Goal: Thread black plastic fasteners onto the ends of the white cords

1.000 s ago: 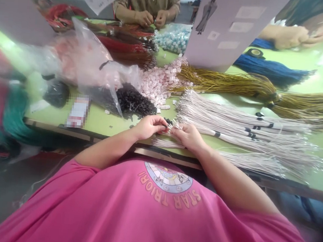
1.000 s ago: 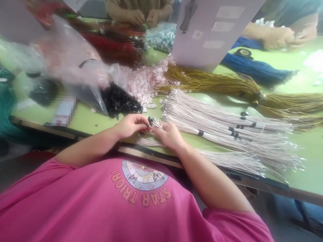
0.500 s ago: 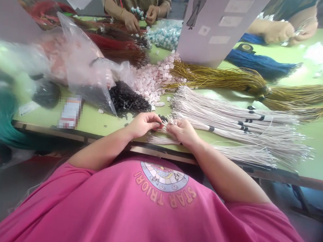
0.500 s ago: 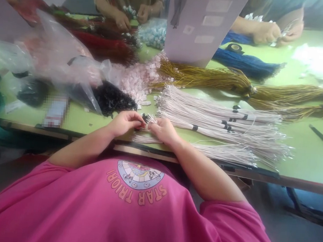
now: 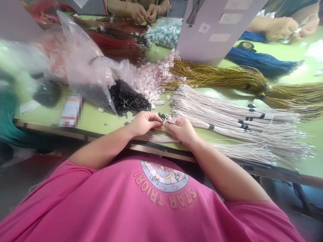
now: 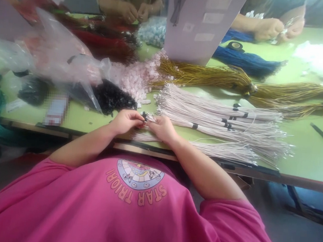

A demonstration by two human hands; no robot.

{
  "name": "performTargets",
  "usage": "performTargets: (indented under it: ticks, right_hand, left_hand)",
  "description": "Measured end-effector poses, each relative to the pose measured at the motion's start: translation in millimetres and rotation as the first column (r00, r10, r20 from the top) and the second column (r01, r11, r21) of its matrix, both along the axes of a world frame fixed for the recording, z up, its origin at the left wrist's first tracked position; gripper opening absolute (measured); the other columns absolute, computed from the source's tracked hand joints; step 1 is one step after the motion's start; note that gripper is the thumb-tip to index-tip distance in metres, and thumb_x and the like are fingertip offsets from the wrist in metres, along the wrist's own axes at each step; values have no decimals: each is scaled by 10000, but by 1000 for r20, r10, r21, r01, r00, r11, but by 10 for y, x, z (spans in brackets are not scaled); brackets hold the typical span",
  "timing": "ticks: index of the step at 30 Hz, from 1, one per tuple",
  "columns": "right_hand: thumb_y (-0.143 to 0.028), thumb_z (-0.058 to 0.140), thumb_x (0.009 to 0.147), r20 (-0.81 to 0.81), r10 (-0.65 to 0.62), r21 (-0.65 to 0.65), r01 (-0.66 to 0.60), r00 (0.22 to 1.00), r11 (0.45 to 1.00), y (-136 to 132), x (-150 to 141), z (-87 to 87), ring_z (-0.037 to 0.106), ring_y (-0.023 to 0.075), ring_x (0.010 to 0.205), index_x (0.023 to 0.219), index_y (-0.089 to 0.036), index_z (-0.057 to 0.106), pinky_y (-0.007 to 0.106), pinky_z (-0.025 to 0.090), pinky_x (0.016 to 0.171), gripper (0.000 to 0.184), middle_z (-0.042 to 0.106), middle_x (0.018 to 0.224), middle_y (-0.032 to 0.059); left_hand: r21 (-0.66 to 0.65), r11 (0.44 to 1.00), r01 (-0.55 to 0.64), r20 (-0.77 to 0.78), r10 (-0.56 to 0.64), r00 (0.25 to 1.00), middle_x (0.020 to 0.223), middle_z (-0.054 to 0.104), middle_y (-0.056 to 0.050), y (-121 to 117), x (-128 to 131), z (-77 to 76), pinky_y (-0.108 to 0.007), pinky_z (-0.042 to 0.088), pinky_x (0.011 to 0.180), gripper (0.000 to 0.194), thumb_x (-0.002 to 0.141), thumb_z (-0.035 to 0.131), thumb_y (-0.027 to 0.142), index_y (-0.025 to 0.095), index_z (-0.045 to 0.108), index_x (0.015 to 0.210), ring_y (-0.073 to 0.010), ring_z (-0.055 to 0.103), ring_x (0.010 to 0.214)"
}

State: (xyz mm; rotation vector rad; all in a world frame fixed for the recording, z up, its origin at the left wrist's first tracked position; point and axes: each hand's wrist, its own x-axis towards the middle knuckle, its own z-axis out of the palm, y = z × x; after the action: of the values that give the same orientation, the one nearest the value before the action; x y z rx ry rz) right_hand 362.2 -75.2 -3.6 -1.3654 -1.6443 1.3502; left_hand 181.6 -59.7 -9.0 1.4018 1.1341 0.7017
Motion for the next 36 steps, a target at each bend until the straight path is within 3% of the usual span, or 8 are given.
performTargets:
  ticks: [4,10,17,21,29,36]
  right_hand:
    - [-359,541,701,-22,-2,-5,2,1000,1000,-3,-7,-2,257,45,448,503,-157,383,218,194,438,323,303,453,-55]
    - [-365,543,693,-6,2,27,-2,1000,1000,13,-3,-52,300,54,480,535,-138,464,218,229,460,287,357,493,-42]
    - [-320,526,698,13,13,35,-13,1000,999,14,10,-81,264,46,455,511,-158,381,214,197,434,287,316,463,-54]
    - [-328,522,699,18,0,25,0,1000,1000,14,3,-74,259,44,449,511,-163,362,215,187,429,298,309,460,-55]
    - [-327,526,705,-5,-3,15,3,1000,1000,-1,-10,-5,243,40,436,492,-164,351,217,174,428,320,293,427,-59]
    - [-322,540,699,-25,4,-13,-4,1000,1000,-3,-7,-6,246,36,428,499,-166,344,216,170,423,321,300,434,-62]
  left_hand:
    - [44,999,11,-26,-10,1000,716,676,-27,-13,-10,-4,-272,495,687,164,666,668,239,137,665,794,-129,622,675]
    - [91,995,42,-75,-36,997,687,664,-21,18,-7,-11,-232,465,590,165,697,628,244,135,667,814,-105,583,600]
    - [134,985,106,-129,-89,988,675,657,-20,23,-32,-48,-230,451,583,176,662,660,261,140,681,788,-105,571,580]
    - [186,979,80,-149,-52,987,665,659,-12,-8,-3,-41,-222,450,582,143,705,612,228,148,679,802,-103,574,580]
    - [405,908,105,-184,-32,982,670,669,1,-46,5,-12,-213,473,619,108,728,600,190,168,684,792,-103,602,615]
    - [474,865,166,-221,-66,973,828,706,-18,-21,-10,-69,-242,506,723,149,745,592,179,186,703,845,-127,644,726]
